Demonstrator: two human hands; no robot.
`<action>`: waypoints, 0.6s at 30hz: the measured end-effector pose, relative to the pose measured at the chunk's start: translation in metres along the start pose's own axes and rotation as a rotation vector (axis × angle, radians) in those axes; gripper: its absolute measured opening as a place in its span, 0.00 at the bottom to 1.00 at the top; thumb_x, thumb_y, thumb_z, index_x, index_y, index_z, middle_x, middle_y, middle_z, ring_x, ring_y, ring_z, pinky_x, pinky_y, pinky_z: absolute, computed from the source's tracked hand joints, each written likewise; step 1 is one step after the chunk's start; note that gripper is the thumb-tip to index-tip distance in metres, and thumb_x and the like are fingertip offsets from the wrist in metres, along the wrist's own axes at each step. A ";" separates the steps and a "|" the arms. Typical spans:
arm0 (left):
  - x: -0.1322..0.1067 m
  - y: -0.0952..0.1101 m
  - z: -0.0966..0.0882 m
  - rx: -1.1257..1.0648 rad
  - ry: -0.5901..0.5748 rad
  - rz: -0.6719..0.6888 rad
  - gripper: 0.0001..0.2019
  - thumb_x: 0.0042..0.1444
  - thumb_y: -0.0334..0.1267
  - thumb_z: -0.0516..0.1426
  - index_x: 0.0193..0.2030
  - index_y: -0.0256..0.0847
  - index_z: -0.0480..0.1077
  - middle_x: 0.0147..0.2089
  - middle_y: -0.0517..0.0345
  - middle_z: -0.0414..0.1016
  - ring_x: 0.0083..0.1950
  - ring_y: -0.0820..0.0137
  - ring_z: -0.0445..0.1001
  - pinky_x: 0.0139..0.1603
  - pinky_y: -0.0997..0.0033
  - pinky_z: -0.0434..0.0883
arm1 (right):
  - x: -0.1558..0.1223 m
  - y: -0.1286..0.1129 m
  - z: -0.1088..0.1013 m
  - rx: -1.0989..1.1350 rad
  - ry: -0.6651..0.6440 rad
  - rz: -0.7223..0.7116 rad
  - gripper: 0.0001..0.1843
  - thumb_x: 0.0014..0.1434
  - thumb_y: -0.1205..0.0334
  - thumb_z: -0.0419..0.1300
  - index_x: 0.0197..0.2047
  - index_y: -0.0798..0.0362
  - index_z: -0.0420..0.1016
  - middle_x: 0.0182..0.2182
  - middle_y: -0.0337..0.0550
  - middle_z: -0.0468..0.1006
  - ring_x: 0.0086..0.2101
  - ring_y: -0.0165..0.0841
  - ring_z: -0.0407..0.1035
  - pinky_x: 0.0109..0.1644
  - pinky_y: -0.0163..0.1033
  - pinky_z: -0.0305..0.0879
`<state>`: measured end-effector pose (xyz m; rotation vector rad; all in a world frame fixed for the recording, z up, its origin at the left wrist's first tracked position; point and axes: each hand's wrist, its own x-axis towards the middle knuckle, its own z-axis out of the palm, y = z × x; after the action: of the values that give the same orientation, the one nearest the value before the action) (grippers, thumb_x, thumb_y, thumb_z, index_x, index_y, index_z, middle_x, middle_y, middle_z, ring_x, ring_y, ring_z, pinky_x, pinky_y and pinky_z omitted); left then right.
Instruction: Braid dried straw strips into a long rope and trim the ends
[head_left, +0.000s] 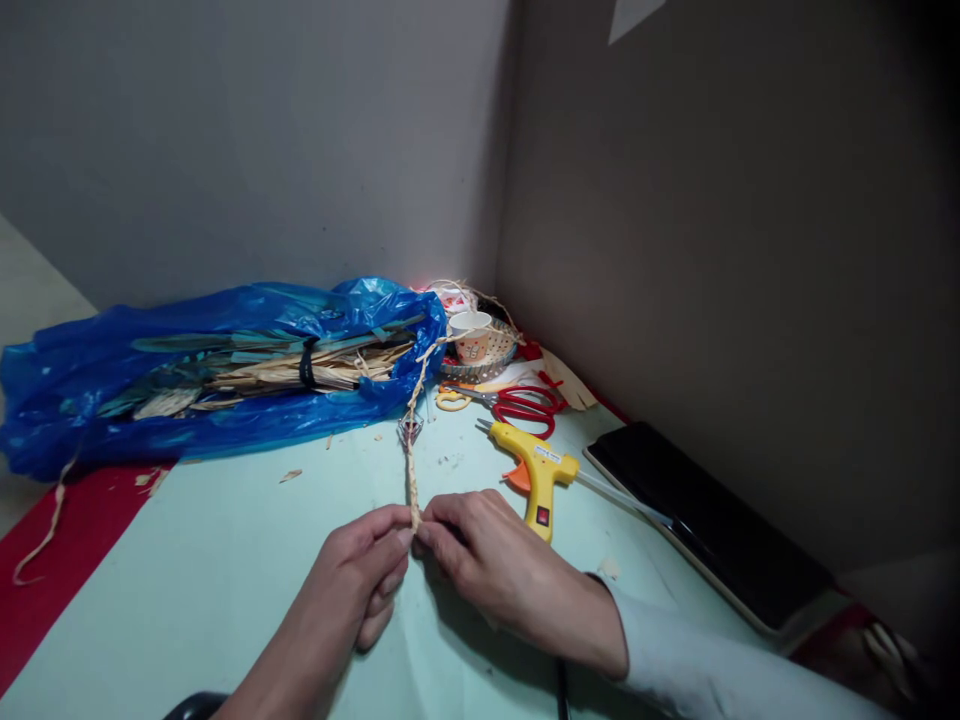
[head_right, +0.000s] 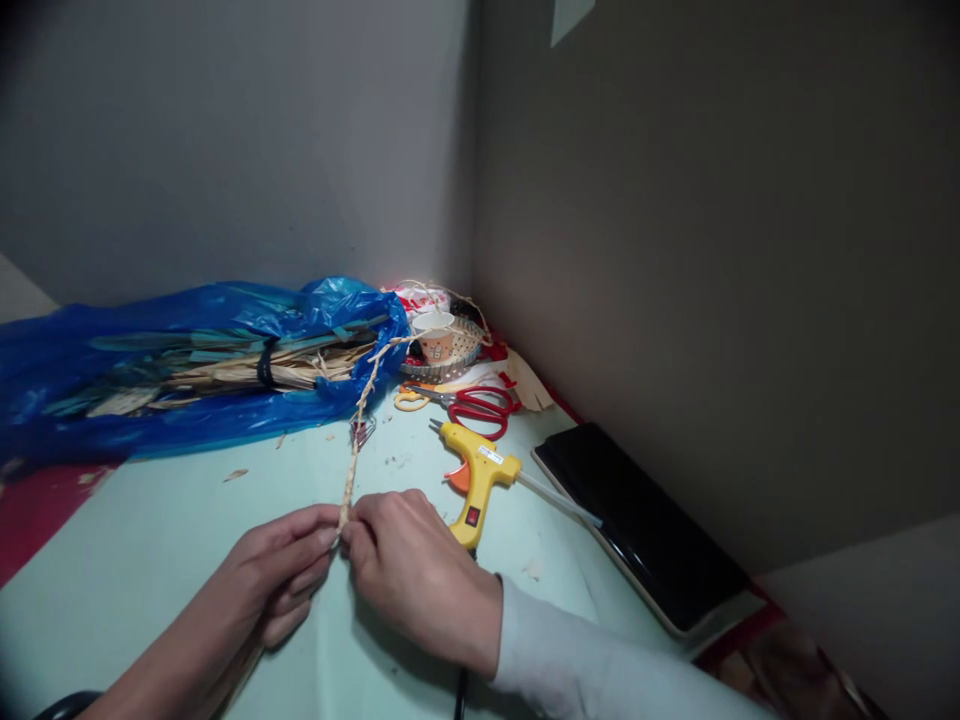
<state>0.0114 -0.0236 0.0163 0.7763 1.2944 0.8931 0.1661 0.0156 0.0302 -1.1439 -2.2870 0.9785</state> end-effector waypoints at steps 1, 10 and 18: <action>-0.001 0.000 0.001 0.002 0.021 0.017 0.13 0.52 0.46 0.59 0.38 0.39 0.67 0.16 0.76 0.47 0.17 0.81 0.38 0.16 0.77 0.38 | -0.001 -0.002 -0.001 -0.042 0.004 -0.007 0.16 0.64 0.62 0.49 0.24 0.55 0.66 0.20 0.37 0.66 0.24 0.27 0.55 0.29 0.35 0.46; -0.001 0.003 -0.001 0.351 0.175 0.209 0.14 0.51 0.47 0.58 0.25 0.38 0.69 0.20 0.66 0.59 0.22 0.76 0.56 0.23 0.76 0.53 | -0.006 -0.011 -0.011 -0.240 -0.047 0.056 0.16 0.61 0.63 0.50 0.22 0.54 0.64 0.17 0.37 0.62 0.20 0.26 0.52 0.26 0.36 0.40; -0.003 0.005 -0.001 0.265 0.169 0.145 0.11 0.49 0.43 0.59 0.25 0.37 0.74 0.18 0.63 0.67 0.21 0.75 0.59 0.24 0.76 0.55 | -0.018 -0.022 0.004 -0.463 -0.160 -0.193 0.07 0.57 0.68 0.51 0.37 0.56 0.70 0.30 0.45 0.76 0.25 0.33 0.65 0.28 0.40 0.47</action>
<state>0.0101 -0.0240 0.0215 1.0294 1.5408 0.9286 0.1628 -0.0099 0.0432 -1.0100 -2.7856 0.4943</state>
